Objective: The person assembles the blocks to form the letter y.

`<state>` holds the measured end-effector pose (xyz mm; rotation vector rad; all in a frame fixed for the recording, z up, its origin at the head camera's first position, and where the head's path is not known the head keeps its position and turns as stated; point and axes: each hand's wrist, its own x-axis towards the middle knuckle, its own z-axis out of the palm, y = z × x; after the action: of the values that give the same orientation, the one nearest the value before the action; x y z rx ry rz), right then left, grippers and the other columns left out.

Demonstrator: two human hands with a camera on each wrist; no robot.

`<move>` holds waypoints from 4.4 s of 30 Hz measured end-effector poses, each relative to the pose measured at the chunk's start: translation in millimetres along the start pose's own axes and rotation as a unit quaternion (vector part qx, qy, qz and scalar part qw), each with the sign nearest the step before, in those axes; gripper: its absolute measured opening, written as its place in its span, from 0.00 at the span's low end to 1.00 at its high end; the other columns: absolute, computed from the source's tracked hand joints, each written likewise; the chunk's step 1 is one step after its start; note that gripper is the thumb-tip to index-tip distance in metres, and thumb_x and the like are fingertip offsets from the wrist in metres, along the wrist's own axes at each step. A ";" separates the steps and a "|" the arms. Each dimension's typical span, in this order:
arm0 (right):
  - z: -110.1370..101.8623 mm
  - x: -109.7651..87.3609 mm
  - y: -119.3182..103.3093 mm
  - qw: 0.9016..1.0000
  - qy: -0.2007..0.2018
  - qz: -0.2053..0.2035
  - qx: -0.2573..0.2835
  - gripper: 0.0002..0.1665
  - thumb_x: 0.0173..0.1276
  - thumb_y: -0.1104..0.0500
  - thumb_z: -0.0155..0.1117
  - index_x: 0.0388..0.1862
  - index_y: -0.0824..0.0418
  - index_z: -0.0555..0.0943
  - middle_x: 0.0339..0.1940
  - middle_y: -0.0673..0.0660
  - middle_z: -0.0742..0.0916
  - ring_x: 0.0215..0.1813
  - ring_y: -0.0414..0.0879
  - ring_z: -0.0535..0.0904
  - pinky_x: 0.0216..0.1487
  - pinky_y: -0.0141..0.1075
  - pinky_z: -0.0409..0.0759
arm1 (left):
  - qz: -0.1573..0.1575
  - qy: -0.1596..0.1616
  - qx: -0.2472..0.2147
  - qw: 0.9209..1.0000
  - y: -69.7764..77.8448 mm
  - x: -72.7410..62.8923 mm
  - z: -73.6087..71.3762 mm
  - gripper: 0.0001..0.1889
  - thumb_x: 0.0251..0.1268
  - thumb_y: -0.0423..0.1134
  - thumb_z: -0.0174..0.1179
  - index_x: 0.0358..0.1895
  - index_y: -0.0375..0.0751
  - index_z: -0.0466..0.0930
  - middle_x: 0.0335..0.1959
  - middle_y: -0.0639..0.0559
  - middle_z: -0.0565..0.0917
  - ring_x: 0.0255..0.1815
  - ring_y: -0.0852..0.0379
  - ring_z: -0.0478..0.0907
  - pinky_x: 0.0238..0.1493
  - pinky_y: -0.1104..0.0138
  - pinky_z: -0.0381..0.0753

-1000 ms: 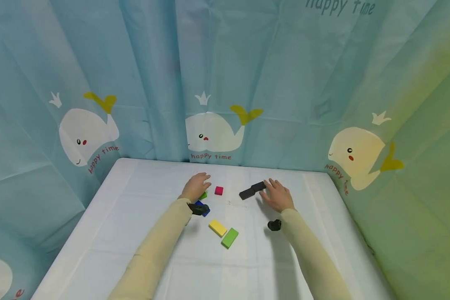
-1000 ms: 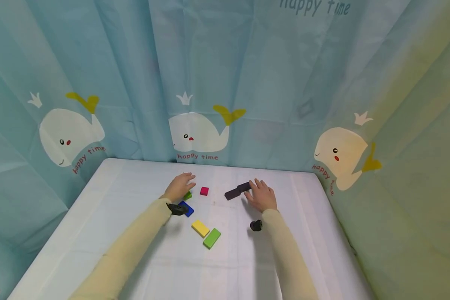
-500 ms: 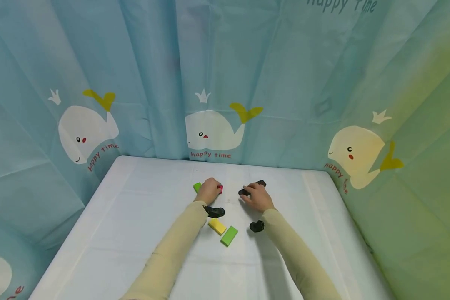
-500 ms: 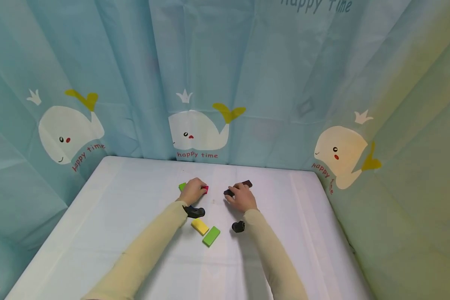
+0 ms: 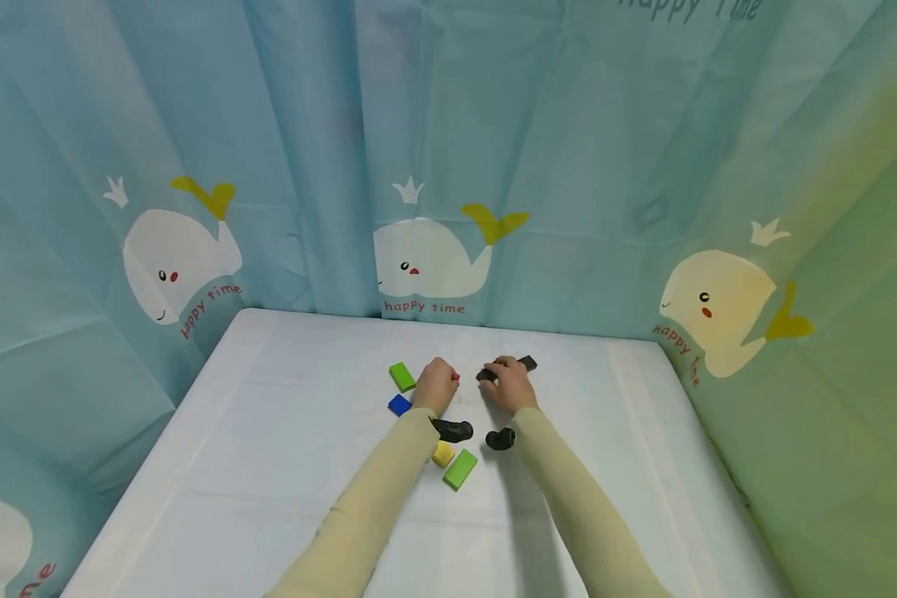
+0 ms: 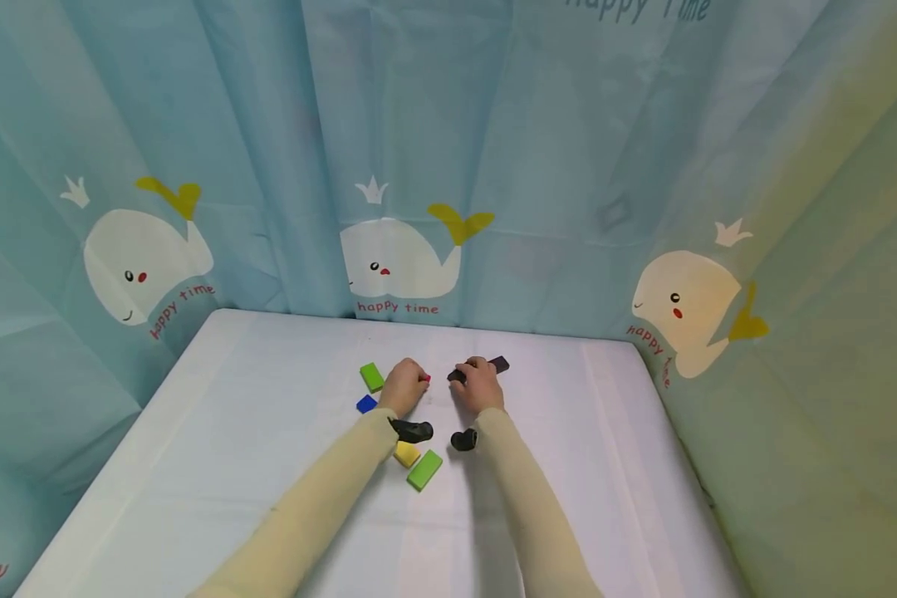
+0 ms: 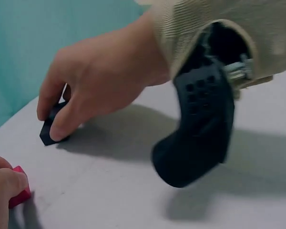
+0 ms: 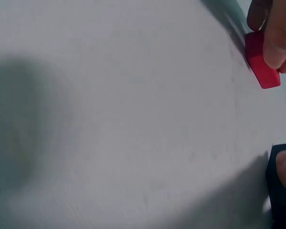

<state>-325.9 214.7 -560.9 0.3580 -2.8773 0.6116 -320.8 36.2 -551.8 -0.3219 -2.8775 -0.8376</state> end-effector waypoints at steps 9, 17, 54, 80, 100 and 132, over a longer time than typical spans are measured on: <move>-23.8 -4.2 29.9 0.996 -0.015 0.084 -0.003 0.24 0.68 0.57 0.65 0.60 0.66 0.78 0.63 0.74 0.73 0.63 0.73 0.67 0.61 0.61 0.68 | 0.029 -0.007 -0.025 0.999 14.8 -6.4 9.5 0.04 0.61 0.34 0.68 0.36 0.39 0.89 0.33 0.50 0.79 0.38 0.57 0.77 0.44 0.67 0.78; -35.4 -6.3 41.2 0.996 -0.031 0.073 0.045 0.28 0.66 0.57 0.67 0.62 0.67 0.77 0.62 0.76 0.72 0.63 0.73 0.66 0.62 0.62 0.66 | 0.009 -0.044 -0.065 0.997 25.2 -10.9 11.0 0.07 0.61 0.34 0.68 0.41 0.38 0.88 0.35 0.50 0.76 0.37 0.57 0.73 0.45 0.66 0.77; -12.9 -17.0 44.4 0.995 -0.003 0.016 0.098 0.25 0.64 0.54 0.71 0.56 0.66 0.82 0.58 0.70 0.78 0.61 0.65 0.71 0.62 0.58 0.67 | 0.038 -0.032 -0.103 0.993 26.2 -14.4 31.3 0.04 0.59 0.35 0.70 0.37 0.41 0.90 0.35 0.52 0.78 0.37 0.58 0.75 0.41 0.68 0.75; -11.8 -16.3 42.2 0.993 0.007 0.015 0.119 0.25 0.62 0.55 0.72 0.55 0.67 0.82 0.56 0.69 0.79 0.59 0.63 0.72 0.61 0.57 0.68 | 0.029 -0.037 -0.137 0.989 34.6 -20.0 28.3 0.05 0.59 0.34 0.70 0.38 0.40 0.89 0.36 0.52 0.77 0.38 0.58 0.75 0.43 0.68 0.76; -10.3 -15.8 33.2 0.991 -0.011 -0.007 0.133 0.23 0.62 0.56 0.72 0.54 0.66 0.83 0.56 0.67 0.79 0.58 0.61 0.73 0.58 0.56 0.69 | 0.040 -0.032 -0.120 0.991 37.0 -21.4 26.3 0.05 0.57 0.33 0.71 0.36 0.36 0.88 0.36 0.50 0.77 0.38 0.56 0.75 0.44 0.66 0.76; -9.0 -10.1 32.3 0.986 -0.045 0.017 0.162 0.22 0.65 0.56 0.69 0.56 0.65 0.82 0.60 0.66 0.78 0.65 0.61 0.70 0.65 0.56 0.66 | -0.023 -0.029 -0.159 0.987 39.0 -20.6 28.9 0.11 0.58 0.35 0.70 0.43 0.36 0.86 0.39 0.48 0.79 0.39 0.56 0.75 0.44 0.65 0.77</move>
<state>-323.8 249.1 -567.2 0.3910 -2.8700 1.1018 -293.3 80.6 -559.7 -0.3173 -2.8073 -1.3201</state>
